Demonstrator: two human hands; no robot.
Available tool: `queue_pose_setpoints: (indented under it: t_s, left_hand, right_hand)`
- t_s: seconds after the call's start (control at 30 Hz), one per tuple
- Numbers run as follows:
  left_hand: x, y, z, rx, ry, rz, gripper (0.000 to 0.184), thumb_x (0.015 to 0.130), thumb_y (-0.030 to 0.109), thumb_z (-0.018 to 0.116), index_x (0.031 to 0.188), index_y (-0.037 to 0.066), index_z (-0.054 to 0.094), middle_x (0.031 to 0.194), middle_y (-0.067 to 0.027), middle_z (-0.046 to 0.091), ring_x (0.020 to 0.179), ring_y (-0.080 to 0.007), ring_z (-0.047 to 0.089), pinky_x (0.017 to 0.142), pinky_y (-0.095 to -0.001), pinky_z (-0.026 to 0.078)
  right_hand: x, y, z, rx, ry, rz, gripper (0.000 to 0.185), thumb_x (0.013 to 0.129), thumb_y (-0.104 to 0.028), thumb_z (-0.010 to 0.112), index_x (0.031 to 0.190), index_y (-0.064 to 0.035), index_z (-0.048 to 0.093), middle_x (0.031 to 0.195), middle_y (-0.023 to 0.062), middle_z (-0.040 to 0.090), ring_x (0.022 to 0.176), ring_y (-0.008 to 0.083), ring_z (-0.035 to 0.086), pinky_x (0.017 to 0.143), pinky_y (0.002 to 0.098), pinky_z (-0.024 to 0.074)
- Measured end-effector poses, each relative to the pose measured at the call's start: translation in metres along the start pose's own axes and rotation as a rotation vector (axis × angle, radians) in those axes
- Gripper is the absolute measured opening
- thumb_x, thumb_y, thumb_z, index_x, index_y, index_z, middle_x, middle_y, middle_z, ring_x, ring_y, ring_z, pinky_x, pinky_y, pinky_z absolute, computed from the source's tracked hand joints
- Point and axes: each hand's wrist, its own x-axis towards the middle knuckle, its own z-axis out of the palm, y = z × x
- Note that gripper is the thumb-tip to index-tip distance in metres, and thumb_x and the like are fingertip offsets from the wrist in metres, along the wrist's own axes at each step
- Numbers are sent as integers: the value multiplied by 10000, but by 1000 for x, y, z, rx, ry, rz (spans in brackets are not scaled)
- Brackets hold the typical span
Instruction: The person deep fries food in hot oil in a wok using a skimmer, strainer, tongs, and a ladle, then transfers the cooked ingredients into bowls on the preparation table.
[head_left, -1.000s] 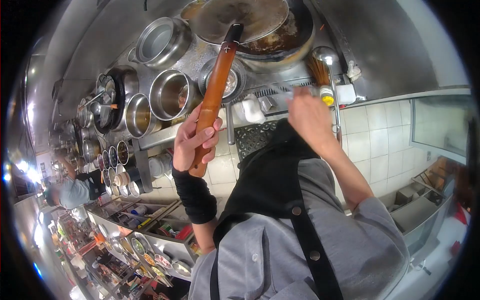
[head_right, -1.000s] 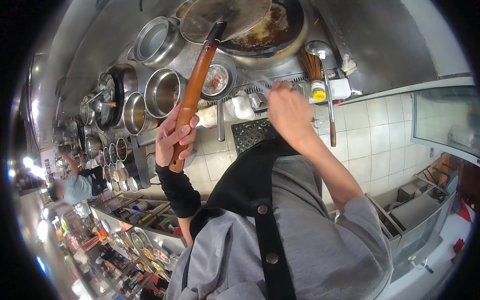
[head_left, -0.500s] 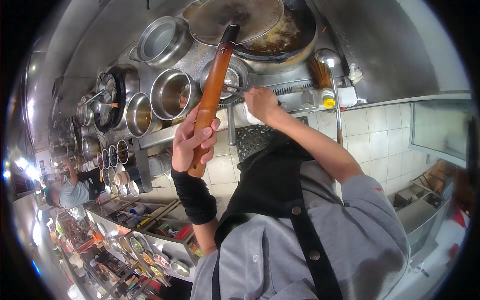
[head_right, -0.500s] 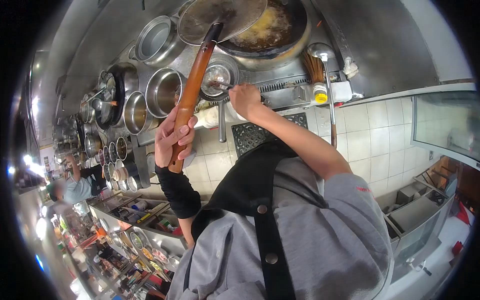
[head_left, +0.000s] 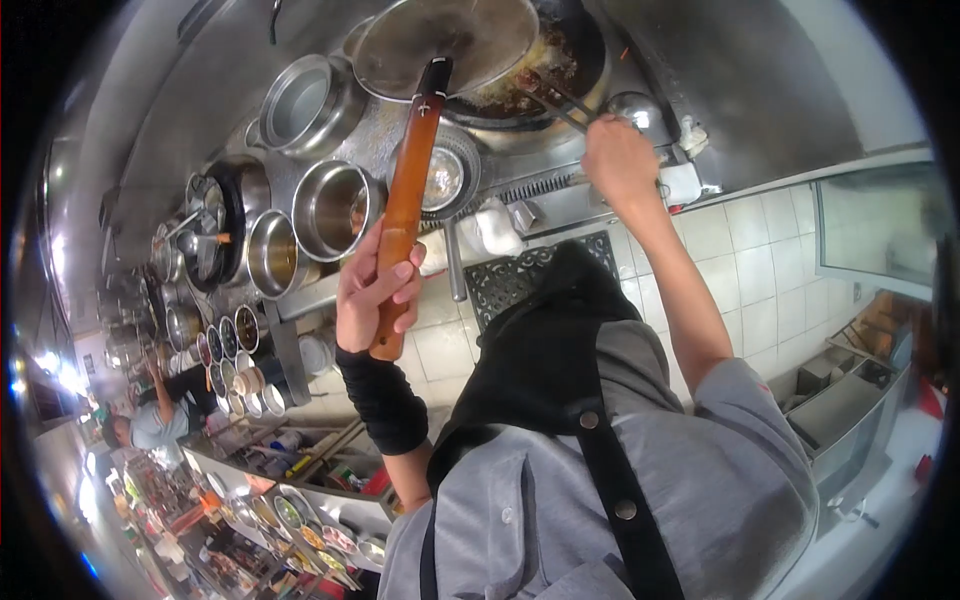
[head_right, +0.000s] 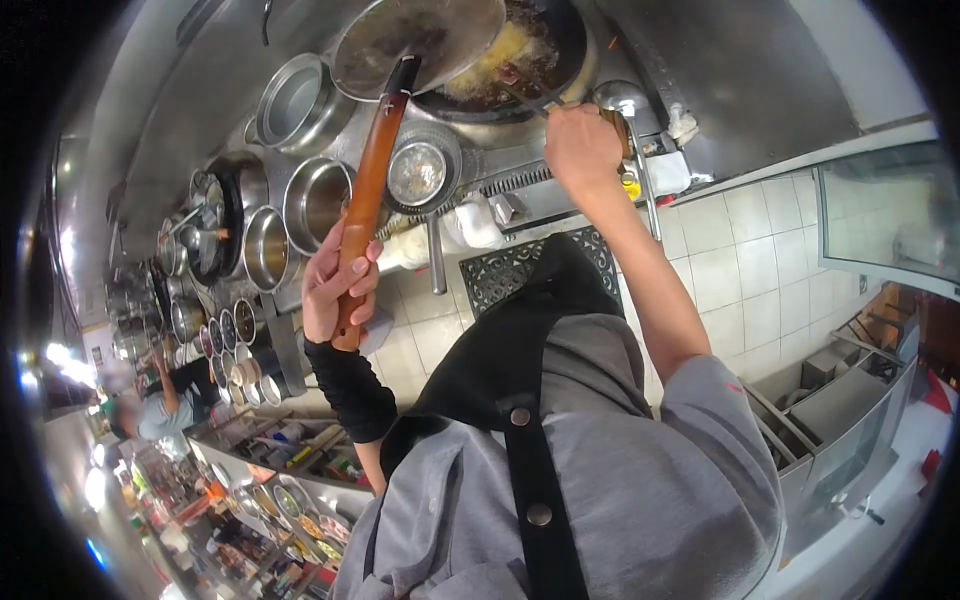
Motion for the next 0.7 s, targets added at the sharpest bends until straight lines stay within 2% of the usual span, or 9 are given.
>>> queue_pose_setpoints:
  t_s: [0.13, 0.23, 0.33, 0.43, 0.47, 0.53, 0.6, 0.63, 0.7]
  left_hand:
    - [8, -2, 17, 87, -7, -37, 691, 915, -92, 512, 1556, 63, 306, 1031, -77, 558, 654, -75, 463, 428, -191, 397]
    - [17, -10, 23, 179, -20, 8, 727, 914, -107, 514, 1574, 86, 278, 1036, -84, 578, 699, -78, 523, 445, -211, 435]
    - [36, -22, 24, 529, 45, 91, 797, 866, -87, 562, 1587, 118, 290, 1038, -125, 597, 702, -167, 597, 519, -293, 514]
    - [89, -65, -5, 1167, 197, 604, 862, 792, -78, 589, 1578, 185, 353, 1017, -180, 609, 739, -296, 657, 644, -395, 566]
    - [104, -70, -4, 1304, 315, 545, 894, 714, -63, 632, 1536, 235, 443, 1031, -214, 588, 782, -389, 664, 744, -460, 568]
    - [128, -76, 8, 1562, 408, 536, 864, 731, -7, 673, 1528, 245, 452, 1068, -198, 566, 809, -378, 690, 734, -469, 575]
    - [158, -95, 9, 1653, 440, 407, 868, 720, 22, 687, 1519, 276, 463, 1139, -171, 570, 809, -381, 696, 744, -475, 574]
    - [170, -107, 1, 1703, 386, 418, 831, 770, 90, 704, 1538, 255, 430, 1148, -198, 536, 754, -363, 697, 697, -478, 587]
    - [183, -141, -9, 1729, 388, 321, 842, 779, 101, 699, 1551, 254, 401, 1163, -196, 531, 768, -365, 697, 686, -469, 589]
  right_hand:
    - [-12, 20, -10, 45, 100, 149, 230, 924, -153, 589, 984, 56, 666, 899, 264, 701, 796, 394, 729, 694, 451, 594]
    - [-59, 33, -59, 56, 126, 291, 324, 996, -254, 568, 972, 61, 638, 878, 283, 692, 785, 431, 709, 699, 500, 570]
    - [-88, 62, -80, -31, 210, 433, 336, 1004, -267, 579, 946, 62, 618, 909, 293, 687, 798, 459, 689, 699, 532, 547]
    - [-92, 81, -97, -69, 284, 443, 356, 990, -279, 612, 941, 74, 608, 927, 303, 677, 820, 474, 673, 699, 545, 530]
    - [-88, 82, -99, -53, 305, 437, 360, 988, -279, 617, 931, 76, 603, 927, 305, 674, 827, 480, 667, 702, 547, 525]
    - [-81, 84, -102, -21, 346, 423, 370, 985, -281, 626, 911, 80, 593, 927, 309, 667, 840, 492, 655, 707, 551, 515]
    - [-77, 81, -99, 4, 401, 360, 368, 985, -279, 625, 919, 82, 604, 909, 310, 663, 833, 499, 649, 710, 548, 508]
    - [-73, 78, -98, 15, 428, 317, 367, 985, -278, 625, 923, 83, 609, 900, 310, 661, 830, 502, 645, 711, 546, 505]
    - [-71, 66, -103, 66, 308, 350, 368, 980, -284, 634, 952, 83, 626, 894, 310, 662, 841, 502, 646, 710, 538, 500]
